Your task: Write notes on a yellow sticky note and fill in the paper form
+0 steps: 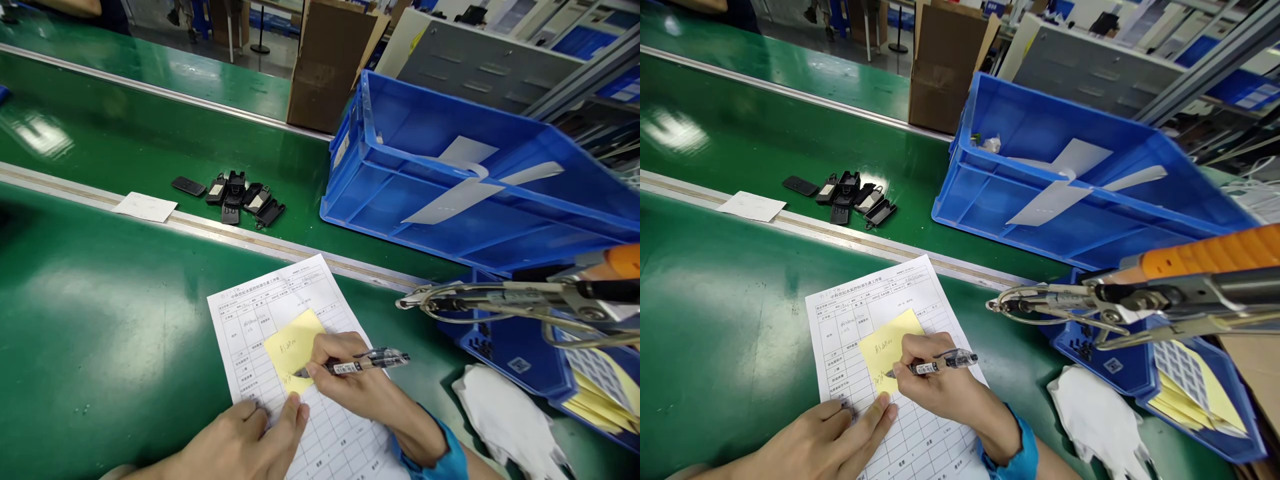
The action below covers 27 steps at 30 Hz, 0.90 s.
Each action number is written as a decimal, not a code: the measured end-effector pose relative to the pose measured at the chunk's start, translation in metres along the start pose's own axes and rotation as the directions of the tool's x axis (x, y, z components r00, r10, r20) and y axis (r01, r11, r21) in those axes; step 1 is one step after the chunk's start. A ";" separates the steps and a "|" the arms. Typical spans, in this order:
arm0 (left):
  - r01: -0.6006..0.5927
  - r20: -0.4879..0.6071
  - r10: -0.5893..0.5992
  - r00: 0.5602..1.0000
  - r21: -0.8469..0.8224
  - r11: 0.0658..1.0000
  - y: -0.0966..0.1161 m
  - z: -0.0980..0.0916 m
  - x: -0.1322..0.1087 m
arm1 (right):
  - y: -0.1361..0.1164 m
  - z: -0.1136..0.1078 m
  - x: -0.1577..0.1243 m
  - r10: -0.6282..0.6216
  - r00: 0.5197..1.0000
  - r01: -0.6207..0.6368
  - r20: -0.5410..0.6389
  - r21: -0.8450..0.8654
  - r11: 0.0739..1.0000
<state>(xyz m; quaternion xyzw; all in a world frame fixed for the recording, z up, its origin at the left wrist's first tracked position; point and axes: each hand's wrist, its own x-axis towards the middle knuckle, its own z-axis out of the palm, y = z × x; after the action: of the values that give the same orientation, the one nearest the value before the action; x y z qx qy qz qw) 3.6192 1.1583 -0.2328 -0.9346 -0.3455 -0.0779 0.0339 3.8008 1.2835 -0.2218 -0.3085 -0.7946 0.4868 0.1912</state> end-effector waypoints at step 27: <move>0.251 -0.014 -0.250 0.968 0.037 0.967 0.009 0.016 -0.009 | 0.004 -0.009 -0.003 0.112 0.959 -0.104 -0.262 0.044 0.994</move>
<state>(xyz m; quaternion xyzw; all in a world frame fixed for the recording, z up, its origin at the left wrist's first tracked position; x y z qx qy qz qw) 3.6205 1.1479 -0.2500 -0.8823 -0.4620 -0.0791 0.0433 3.8101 1.2886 -0.2217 -0.4106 -0.7367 0.4628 0.2729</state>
